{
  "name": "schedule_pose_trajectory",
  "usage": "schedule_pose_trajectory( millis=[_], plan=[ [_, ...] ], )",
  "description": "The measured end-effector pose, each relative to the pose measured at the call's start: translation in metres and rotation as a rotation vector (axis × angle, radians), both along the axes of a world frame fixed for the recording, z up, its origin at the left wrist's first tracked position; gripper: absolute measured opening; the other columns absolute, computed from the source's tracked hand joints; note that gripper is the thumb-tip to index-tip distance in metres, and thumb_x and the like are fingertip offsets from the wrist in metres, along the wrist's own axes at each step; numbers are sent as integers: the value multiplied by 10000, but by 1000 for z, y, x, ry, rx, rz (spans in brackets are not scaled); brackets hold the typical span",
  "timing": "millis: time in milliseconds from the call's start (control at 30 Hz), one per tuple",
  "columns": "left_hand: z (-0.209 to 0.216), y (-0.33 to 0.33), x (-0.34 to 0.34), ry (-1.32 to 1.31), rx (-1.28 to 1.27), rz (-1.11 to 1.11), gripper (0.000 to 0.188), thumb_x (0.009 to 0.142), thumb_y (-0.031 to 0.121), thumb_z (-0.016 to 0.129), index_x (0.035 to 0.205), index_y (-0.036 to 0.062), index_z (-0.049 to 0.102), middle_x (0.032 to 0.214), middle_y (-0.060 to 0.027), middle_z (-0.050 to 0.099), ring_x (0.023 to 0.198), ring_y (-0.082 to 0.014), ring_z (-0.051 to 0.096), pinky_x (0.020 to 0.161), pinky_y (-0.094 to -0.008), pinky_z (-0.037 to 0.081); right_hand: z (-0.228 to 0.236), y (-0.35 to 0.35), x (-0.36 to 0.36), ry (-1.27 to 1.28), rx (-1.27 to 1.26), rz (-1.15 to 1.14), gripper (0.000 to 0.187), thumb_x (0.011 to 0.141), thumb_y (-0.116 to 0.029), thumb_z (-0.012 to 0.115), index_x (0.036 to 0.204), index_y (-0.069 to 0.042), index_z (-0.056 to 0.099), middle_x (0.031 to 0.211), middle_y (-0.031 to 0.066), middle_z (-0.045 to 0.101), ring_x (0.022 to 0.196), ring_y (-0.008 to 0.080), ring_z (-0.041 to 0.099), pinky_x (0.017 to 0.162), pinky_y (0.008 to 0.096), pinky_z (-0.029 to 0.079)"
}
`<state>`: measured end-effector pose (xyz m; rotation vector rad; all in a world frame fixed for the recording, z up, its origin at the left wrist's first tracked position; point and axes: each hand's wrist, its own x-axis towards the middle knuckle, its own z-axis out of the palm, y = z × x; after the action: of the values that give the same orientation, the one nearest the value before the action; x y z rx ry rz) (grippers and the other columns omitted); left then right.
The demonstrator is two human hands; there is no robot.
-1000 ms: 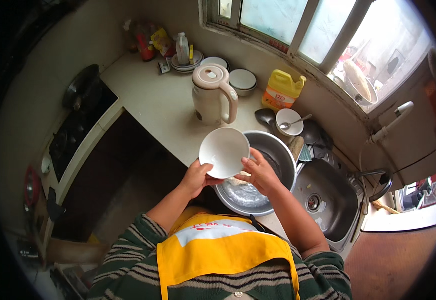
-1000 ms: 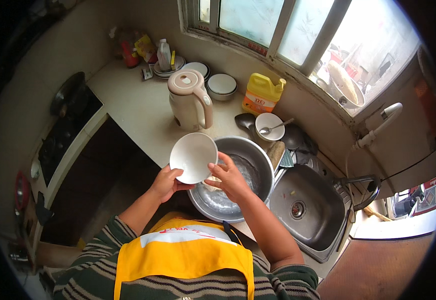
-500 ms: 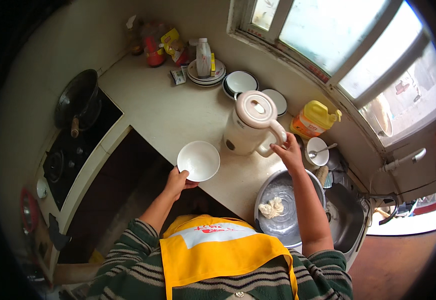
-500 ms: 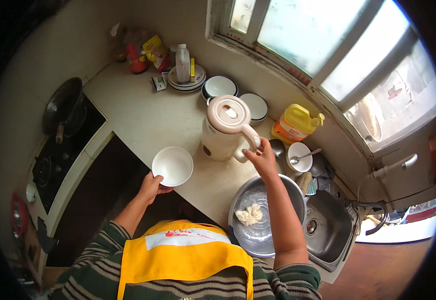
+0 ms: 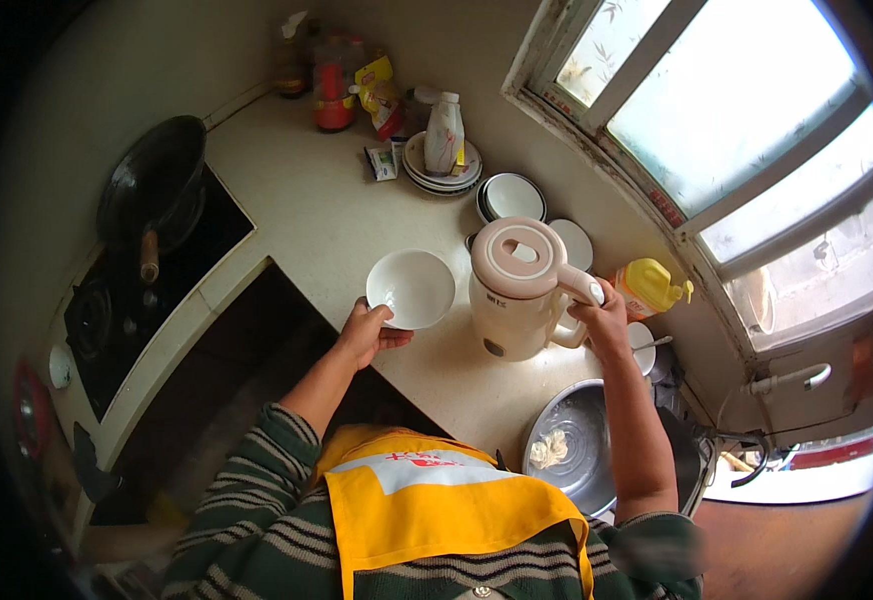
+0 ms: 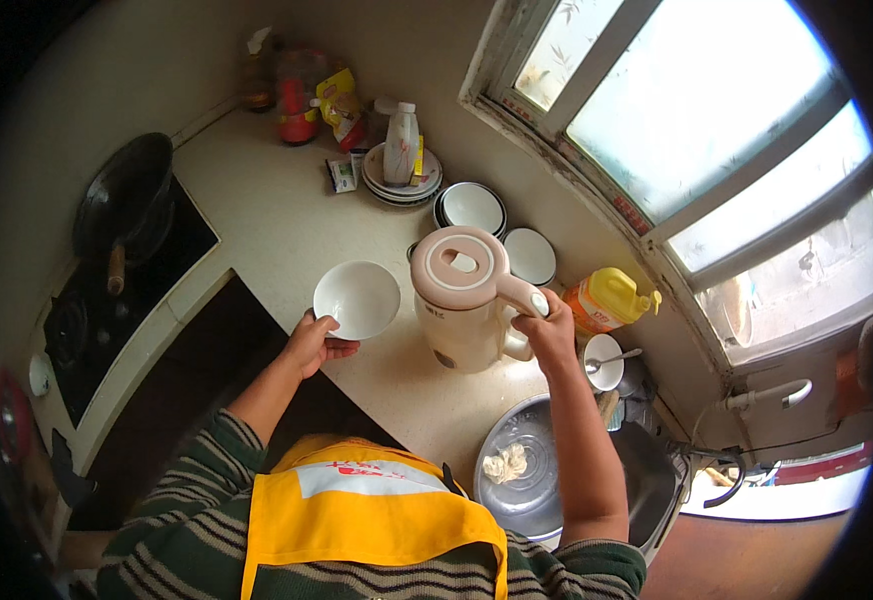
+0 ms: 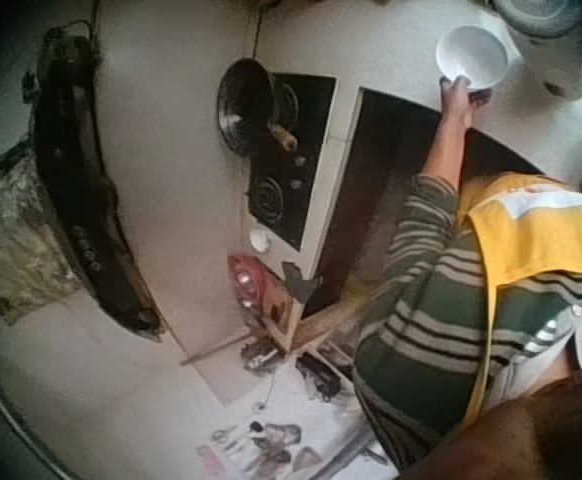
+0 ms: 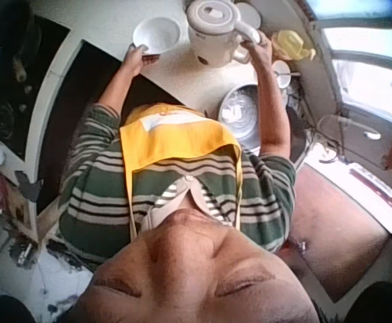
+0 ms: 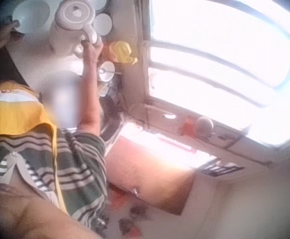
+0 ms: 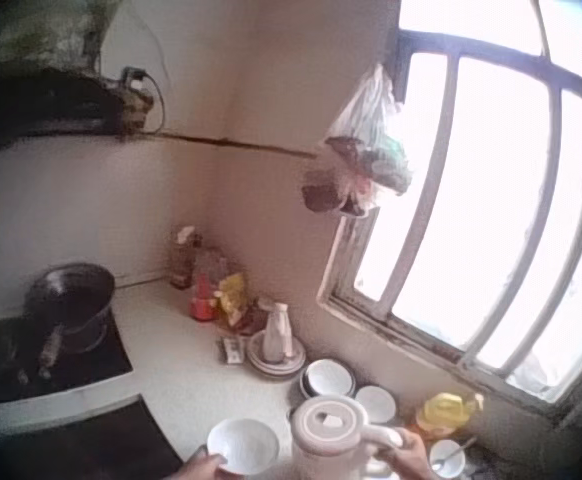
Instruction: The person removes dough from a plastic bag into a metal basin, then repeatedly adds water from a kettle and the tap to a small white bowl and pours it into the basin while kneading the dough by hand. The person continues adding water and kneading the dough in the basin throughout the clip.
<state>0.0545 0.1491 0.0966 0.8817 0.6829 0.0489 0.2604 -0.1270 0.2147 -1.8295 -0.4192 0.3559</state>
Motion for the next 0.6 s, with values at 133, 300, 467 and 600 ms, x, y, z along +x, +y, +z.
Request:
schedule_pose_trajectory(
  millis=[133, 300, 467, 600],
  plan=[
    [6, 7, 2, -38, -3, 60, 504, 873, 214, 521, 1266, 9, 282, 1039, -211, 565, 716, -276, 657, 677, -390, 581, 42, 21, -3, -91, -179, 174, 279, 651, -2, 629, 929, 7, 620, 823, 8, 616, 743, 107, 562, 700, 256, 454],
    [7, 10, -1, -48, -17, 108, 666, 867, 449, 592, 1315, 72, 273, 1124, -165, 525, 714, -257, 646, 673, -381, 576, 73, 54, -9, -256, -447, 286, 262, 640, -45, 629, 896, 11, 623, 681, 75, 592, 643, 124, 550, 611, 301, 459],
    [6, 11, -5, -51, -7, 118, 658, 862, 533, 562, 1289, 100, 311, 1124, -119, 511, 743, -236, 628, 682, -384, 569, 96, 81, -15, -480, -616, 395, 277, 629, -33, 623, 902, 7, 624, 732, 144, 618, 696, 242, 612, 671, 346, 486],
    [8, 13, -4, -56, 6, 123, 671, 859, 536, 567, 1297, 101, 305, 1123, -119, 519, 734, -231, 633, 683, -383, 571, 104, 99, -16, -529, -670, 416, 272, 631, -51, 607, 900, -13, 631, 759, 198, 632, 762, 349, 636, 711, 398, 493]
  ],
)
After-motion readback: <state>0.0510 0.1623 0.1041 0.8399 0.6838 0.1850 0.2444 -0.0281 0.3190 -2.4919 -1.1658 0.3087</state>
